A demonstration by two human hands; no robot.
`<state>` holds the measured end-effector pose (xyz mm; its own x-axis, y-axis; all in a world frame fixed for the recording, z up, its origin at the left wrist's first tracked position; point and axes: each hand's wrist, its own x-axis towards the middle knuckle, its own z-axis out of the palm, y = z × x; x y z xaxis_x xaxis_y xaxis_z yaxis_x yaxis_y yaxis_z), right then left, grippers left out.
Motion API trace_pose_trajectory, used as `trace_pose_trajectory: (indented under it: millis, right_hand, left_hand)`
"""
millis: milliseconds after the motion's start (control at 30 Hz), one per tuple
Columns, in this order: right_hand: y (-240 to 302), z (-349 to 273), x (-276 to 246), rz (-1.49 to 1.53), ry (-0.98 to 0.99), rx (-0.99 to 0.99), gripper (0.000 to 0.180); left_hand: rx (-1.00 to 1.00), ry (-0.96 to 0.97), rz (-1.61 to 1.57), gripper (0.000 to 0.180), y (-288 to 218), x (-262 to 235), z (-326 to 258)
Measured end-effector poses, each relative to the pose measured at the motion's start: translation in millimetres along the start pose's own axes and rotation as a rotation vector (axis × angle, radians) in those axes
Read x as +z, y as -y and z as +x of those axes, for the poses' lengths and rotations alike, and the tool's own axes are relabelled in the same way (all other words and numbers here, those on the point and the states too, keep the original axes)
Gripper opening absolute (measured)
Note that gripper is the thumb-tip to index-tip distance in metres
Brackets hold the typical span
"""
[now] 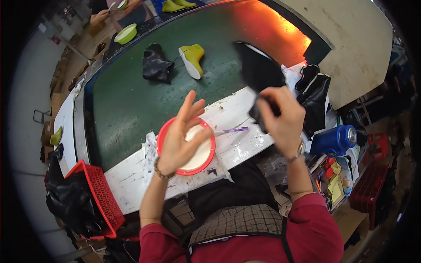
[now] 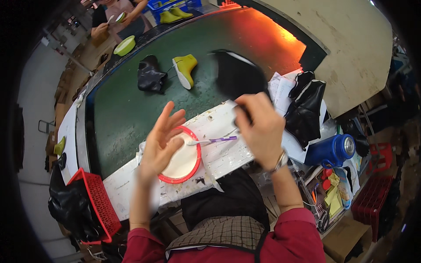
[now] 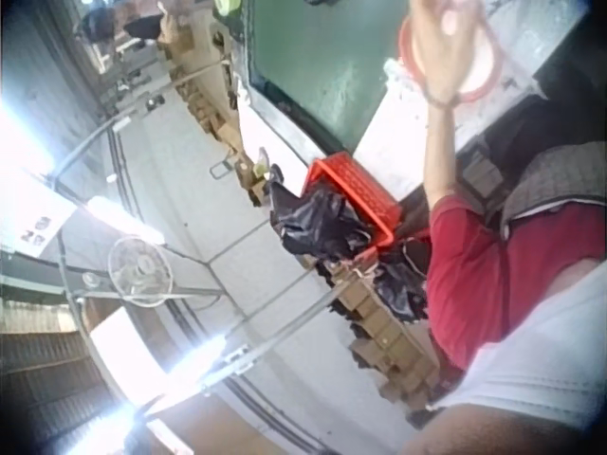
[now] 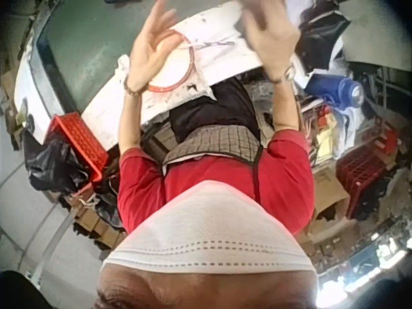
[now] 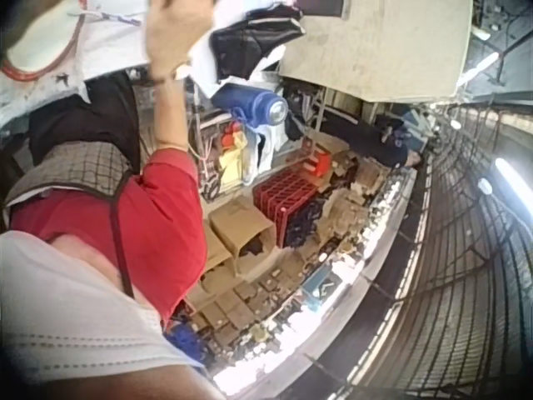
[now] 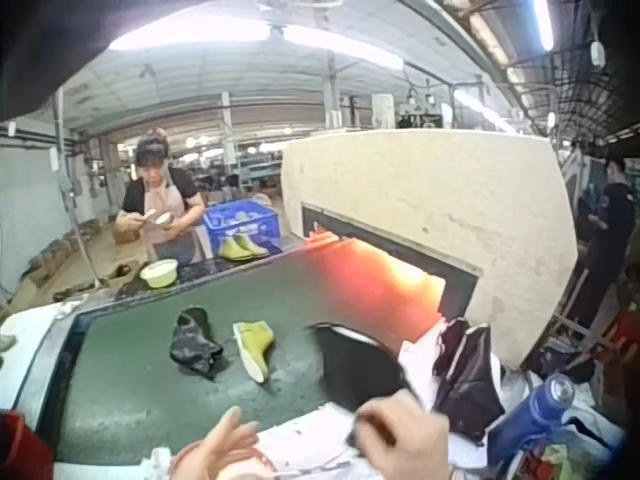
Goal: The person applies white adhesive to the seams of black leather boots using a toothbrush. They work on several boots one by one, dipping the brush into a red bowl of glue and carefully coating the edges.
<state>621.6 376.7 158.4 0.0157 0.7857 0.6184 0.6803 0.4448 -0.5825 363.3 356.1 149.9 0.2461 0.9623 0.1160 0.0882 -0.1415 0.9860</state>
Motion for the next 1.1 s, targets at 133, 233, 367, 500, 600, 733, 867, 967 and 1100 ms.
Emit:
trace_pose_trajectory:
  millis: [133, 233, 367, 500, 600, 733, 867, 967, 1100]
  right_hand:
    - [87.9, -40.0, 8.3, 0.318, 0.286, -0.4, 0.026]
    - [127.7, -80.0, 32.8, 0.621, 0.291, -0.344, 0.026]
    - [136.1, -89.7, 46.4, 0.884, 0.586, -0.332, 0.028]
    - [54.0, -77.6, 68.9, 0.495, 0.411, -0.215, 0.033]
    - [-46.1, -87.5, 100.8, 0.059, 0.401, -0.293, 0.03]
    - [-59.3, -89.9, 100.8, 0.155, 0.588, 0.005, 0.024]
    - [-16.3, -64.9, 94.8, -0.074, 0.494, -0.294, 0.021]
    - [-12.7, -55.1, 102.8, -0.156, 0.509, -0.486, 0.02]
    - [-6.3, -44.5, 98.8, 0.137, 0.59, -0.233, 0.019]
  left_hand:
    - [0.099, -0.124, -0.086, 0.102, 16.4, -2.5, -61.3]
    - [-0.021, -0.293, -0.354, 0.087, 10.2, -4.1, -120.5]
    - [-0.18, -0.702, -0.505, 0.062, 10.6, -6.6, -177.0]
    - [-0.393, -0.779, -0.579, 0.044, 33.8, -54.3, -231.7]
    - [-0.469, -0.684, -0.654, 0.04, 55.2, -66.1, -256.2]
    - [-0.396, -0.584, -0.435, 0.038, 38.9, -61.0, -235.3]
    - [-0.476, -0.449, -0.454, 0.043, 24.7, -67.5, -215.6]
    - [-0.539, -0.362, -0.418, 0.047, 39.0, -78.7, -210.4]
    - [-0.597, -0.236, -0.398, 0.048, 26.6, -82.6, -191.2]
